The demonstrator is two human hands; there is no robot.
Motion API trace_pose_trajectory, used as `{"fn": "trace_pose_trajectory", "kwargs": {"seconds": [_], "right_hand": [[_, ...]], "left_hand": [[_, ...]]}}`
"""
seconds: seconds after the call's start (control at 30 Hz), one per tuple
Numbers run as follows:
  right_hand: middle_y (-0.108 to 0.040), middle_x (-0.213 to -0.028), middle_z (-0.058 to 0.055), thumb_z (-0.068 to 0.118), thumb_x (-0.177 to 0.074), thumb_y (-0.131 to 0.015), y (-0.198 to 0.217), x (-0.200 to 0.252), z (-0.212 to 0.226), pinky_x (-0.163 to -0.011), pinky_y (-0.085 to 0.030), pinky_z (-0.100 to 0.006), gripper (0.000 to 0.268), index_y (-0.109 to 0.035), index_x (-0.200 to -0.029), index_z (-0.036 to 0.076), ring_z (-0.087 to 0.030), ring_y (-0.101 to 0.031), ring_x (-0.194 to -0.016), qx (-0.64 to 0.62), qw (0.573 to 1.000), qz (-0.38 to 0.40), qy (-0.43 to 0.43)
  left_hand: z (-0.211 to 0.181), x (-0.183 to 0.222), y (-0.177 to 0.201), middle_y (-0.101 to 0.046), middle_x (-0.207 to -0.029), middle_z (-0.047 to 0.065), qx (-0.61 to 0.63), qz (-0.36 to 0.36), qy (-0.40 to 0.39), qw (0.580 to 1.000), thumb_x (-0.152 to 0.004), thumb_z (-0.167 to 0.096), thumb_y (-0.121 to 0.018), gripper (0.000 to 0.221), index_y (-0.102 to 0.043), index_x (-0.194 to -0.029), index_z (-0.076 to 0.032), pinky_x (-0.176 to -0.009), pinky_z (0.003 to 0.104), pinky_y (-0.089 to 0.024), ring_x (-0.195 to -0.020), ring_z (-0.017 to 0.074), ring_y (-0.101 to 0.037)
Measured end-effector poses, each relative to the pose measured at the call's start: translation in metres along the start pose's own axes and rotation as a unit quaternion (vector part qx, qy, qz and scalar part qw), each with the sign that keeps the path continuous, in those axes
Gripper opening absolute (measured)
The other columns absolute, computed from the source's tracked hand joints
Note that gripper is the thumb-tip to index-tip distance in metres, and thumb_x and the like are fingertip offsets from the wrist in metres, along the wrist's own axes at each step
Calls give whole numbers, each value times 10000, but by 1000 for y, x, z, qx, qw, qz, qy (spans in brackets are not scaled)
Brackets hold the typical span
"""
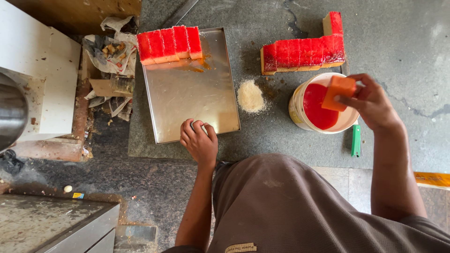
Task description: The person dips rectangular pieces of bread into a bowl of red syrup and then rolls them in a white powder. The coated pieces are then placed onto a metal tray.
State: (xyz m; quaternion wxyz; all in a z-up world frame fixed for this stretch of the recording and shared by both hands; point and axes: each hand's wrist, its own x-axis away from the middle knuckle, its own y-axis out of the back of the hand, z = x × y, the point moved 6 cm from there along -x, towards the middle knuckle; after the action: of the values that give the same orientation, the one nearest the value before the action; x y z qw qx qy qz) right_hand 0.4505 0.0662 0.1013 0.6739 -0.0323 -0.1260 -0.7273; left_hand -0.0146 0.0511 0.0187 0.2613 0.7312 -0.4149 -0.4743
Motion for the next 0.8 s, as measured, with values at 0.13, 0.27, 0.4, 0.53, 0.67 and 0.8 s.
{"fn": "trace_pose_trajectory", "kwargs": {"seconds": [0.13, 0.27, 0.4, 0.53, 0.67, 0.8], "right_hand": [[-624, -1379, -178, -32, -1019, -662, -7, 9, 4, -1075, -579, -468, 473, -460, -1438, 56, -298, -620, -1300, -255, 966, -26, 26], [-591, -1390, -164, -37, -991, -634, -24, 11, -16, -926, -626, -580, 490, -465, -1416, 138, -343, -644, -1232, -329, 942, -64, -17], [-596, -1324, -147, -62, -916, -680, -34, 14, -24, -887, -623, -516, 592, -481, -1433, 147, -303, -670, -1148, -203, 976, -68, -37], [-615, -1285, -135, -74, -837, -811, -34, 18, -3, -963, -616, -425, 626, -544, -1389, 50, -215, -654, -1150, -2, 995, -72, 71], [-696, -1223, -128, -41, -821, -842, -29, 24, 26, -908, -611, -360, 575, -608, -1343, 22, -191, -688, -1059, 158, 976, -117, 97], [-712, -1252, -146, -46, -894, -841, -26, 31, 65, -905, -649, -327, 480, -651, -1330, 13, -219, -722, -1109, 235, 950, -139, 153]], "left_hand": [[-1, 0, 0, -586, -1250, 130, -2, 4, 2, 1000, -1002, -205, -594, 110, -582, -1020, -98, -1034, 481, -373, -1290, 335, -526], [-2, 0, 2, -582, -1256, 131, -1, 2, 3, 1000, -1000, -205, -597, 114, -585, -1027, -96, -1041, 485, -374, -1292, 335, -522], [-3, -1, 4, -580, -1256, 135, -5, 6, 2, 1000, -991, -206, -601, 115, -590, -1027, -96, -1032, 483, -374, -1291, 337, -521], [-4, -1, 5, -579, -1260, 138, -5, 4, -2, 1000, -992, -207, -596, 117, -591, -1024, -94, -1027, 479, -375, -1287, 338, -522], [-3, 1, 3, -580, -1255, 128, -3, 0, -9, 1000, -998, -209, -584, 113, -582, -1018, -98, -1029, 475, -375, -1287, 332, -521], [-1, 3, -1, -573, -1241, 111, 0, -8, -20, 1000, -1011, -207, -576, 94, -566, -1018, -114, -1029, 472, -367, -1287, 320, -509]]}}
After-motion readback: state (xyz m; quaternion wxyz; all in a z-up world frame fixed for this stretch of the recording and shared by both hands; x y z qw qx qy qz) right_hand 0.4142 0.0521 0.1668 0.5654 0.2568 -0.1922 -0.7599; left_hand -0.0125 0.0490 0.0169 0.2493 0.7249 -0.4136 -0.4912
